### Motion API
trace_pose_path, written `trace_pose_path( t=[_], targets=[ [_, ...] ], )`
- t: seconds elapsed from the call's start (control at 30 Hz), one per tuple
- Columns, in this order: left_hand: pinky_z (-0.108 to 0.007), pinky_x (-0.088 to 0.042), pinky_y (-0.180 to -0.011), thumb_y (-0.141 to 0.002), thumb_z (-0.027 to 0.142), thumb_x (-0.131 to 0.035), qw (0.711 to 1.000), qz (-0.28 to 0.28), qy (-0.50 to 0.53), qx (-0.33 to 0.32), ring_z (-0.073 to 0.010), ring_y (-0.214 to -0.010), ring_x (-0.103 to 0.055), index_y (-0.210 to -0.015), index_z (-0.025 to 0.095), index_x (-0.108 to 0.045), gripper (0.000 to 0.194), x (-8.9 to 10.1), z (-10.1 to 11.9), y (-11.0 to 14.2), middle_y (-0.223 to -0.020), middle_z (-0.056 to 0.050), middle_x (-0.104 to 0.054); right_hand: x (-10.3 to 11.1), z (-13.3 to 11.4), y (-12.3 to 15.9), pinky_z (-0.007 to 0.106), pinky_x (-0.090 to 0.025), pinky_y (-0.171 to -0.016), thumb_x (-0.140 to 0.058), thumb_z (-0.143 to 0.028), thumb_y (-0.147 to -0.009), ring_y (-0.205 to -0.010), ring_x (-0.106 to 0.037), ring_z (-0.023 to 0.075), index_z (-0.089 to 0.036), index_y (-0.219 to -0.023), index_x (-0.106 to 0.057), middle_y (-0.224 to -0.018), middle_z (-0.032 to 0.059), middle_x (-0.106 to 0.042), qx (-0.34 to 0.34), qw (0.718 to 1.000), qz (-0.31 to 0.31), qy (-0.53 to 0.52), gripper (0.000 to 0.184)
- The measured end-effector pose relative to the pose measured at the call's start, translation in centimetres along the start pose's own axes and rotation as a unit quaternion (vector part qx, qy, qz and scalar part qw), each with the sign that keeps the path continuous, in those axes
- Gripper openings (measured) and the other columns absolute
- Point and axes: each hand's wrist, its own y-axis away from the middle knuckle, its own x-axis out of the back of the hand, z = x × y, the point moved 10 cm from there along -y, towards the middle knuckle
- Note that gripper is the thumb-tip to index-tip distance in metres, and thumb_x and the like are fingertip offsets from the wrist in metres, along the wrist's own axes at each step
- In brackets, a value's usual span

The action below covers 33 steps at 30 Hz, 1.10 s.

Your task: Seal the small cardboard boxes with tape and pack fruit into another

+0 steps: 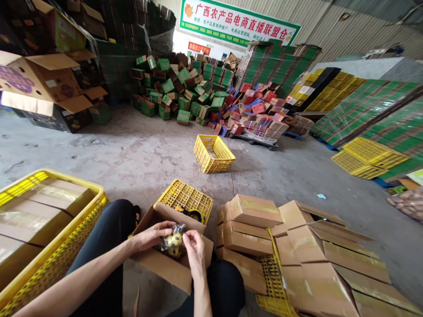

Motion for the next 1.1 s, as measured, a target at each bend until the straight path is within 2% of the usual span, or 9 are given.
trace_pose_path(
  t=[0.1,0.23,0.33,0.43,0.57,0.7,0.8,0.9,1.1],
  targets=[
    [-0.03,-0.05,-0.091,-0.08,0.037,-0.09,1.0,0.01,-0.005,-0.01,-0.0207,-0.102,-0.069,-0.129,0.02,-0.068,0.057,0.2,0.5,-0.1,-0.129,-0.012,-0.068,0.6,0.1,0.1,0.036,-0.062,-0.076,-0.089,-0.065,-0.065,-0.078,-0.07,0.0219,-0.023,-0.082,-0.069,-0.082,0.0024,-0.071,-0.012,0.999,0.019,-0.042,0.05],
    [-0.028,-0.05,-0.086,-0.077,0.037,-0.093,0.999,-0.013,-0.04,-0.006,-0.022,-0.101,-0.07,-0.131,0.019,-0.069,0.062,-0.7,1.0,0.4,-0.124,-0.013,-0.071,1.5,-0.2,0.2,0.036,-0.063,-0.078,-0.09,-0.065,-0.063,-0.082,-0.07,0.0222,-0.024,-0.083,-0.069,-0.083,0.0017,-0.071,-0.015,0.995,0.06,-0.076,0.05],
    [-0.027,-0.05,-0.083,-0.076,0.042,-0.093,0.998,-0.022,-0.062,-0.015,-0.022,-0.098,-0.07,-0.123,0.017,-0.074,0.057,-1.2,1.4,0.6,-0.117,-0.013,-0.074,1.6,-0.5,0.4,0.037,-0.063,-0.08,-0.092,-0.063,-0.062,-0.082,-0.071,0.0217,-0.024,-0.083,-0.069,-0.082,0.001,-0.07,-0.016,0.993,0.066,-0.092,0.05],
    [-0.027,-0.051,-0.082,-0.078,0.051,-0.089,0.996,-0.005,-0.082,-0.026,-0.0218,-0.093,-0.07,-0.113,0.013,-0.078,0.053,-1.1,1.8,0.6,-0.109,-0.014,-0.076,0.9,-0.9,0.6,0.036,-0.063,-0.081,-0.092,-0.059,-0.066,-0.087,-0.071,0.022,-0.025,-0.088,-0.071,-0.087,0.0013,-0.072,-0.023,0.994,0.045,-0.101,0.046],
    [-0.028,-0.051,-0.079,-0.08,0.061,-0.084,0.993,0.015,-0.109,-0.042,-0.02,-0.084,-0.068,-0.102,0.011,-0.081,0.055,-0.9,2.4,0.6,-0.096,-0.012,-0.076,-0.1,-1.4,0.9,0.037,-0.063,-0.082,-0.091,-0.058,-0.068,-0.107,-0.072,0.0285,-0.027,-0.111,-0.073,-0.116,0.0072,-0.076,-0.033,0.994,0.017,-0.106,0.055],
    [-0.029,-0.051,-0.081,-0.08,0.064,-0.081,0.989,-0.001,-0.134,-0.058,-0.0205,-0.081,-0.068,-0.096,0.011,-0.081,0.055,-1.3,2.9,0.8,-0.09,-0.011,-0.076,-2.2,-1.8,1.6,0.041,-0.062,-0.091,-0.088,-0.058,-0.074,-0.118,-0.07,0.0328,-0.026,-0.12,-0.074,-0.125,0.0107,-0.076,-0.054,0.993,-0.074,-0.08,0.058],
    [-0.029,-0.05,-0.08,-0.081,0.065,-0.08,0.987,-0.003,-0.15,-0.057,-0.0204,-0.079,-0.068,-0.093,0.011,-0.082,0.056,-1.3,2.8,0.8,-0.086,-0.01,-0.075,-2.6,-1.7,2.0,0.043,-0.063,-0.091,-0.086,-0.061,-0.075,-0.118,-0.071,0.034,-0.025,-0.117,-0.075,-0.125,0.0105,-0.077,-0.07,0.991,-0.097,-0.062,0.056],
    [-0.027,-0.05,-0.078,-0.082,0.064,-0.08,0.987,0.008,-0.15,-0.057,-0.0196,-0.081,-0.068,-0.096,0.012,-0.081,0.054,-1.0,2.7,0.7,-0.089,-0.01,-0.075,-2.0,-1.5,1.8,0.042,-0.064,-0.085,-0.089,-0.063,-0.069,-0.112,-0.074,0.0355,-0.022,-0.112,-0.076,-0.119,0.0118,-0.079,-0.07,0.994,-0.069,-0.05,0.061],
    [-0.026,-0.052,-0.083,-0.083,0.056,-0.083,0.992,0.013,-0.116,-0.049,-0.0204,-0.094,-0.07,-0.118,0.016,-0.076,0.054,-0.9,2.6,0.7,-0.11,-0.01,-0.075,-0.8,-1.3,1.3,0.041,-0.064,-0.08,-0.093,-0.063,-0.062,-0.096,-0.077,0.0331,-0.021,-0.101,-0.079,-0.104,0.011,-0.082,-0.061,0.996,-0.011,-0.058,0.059]
  ],
)
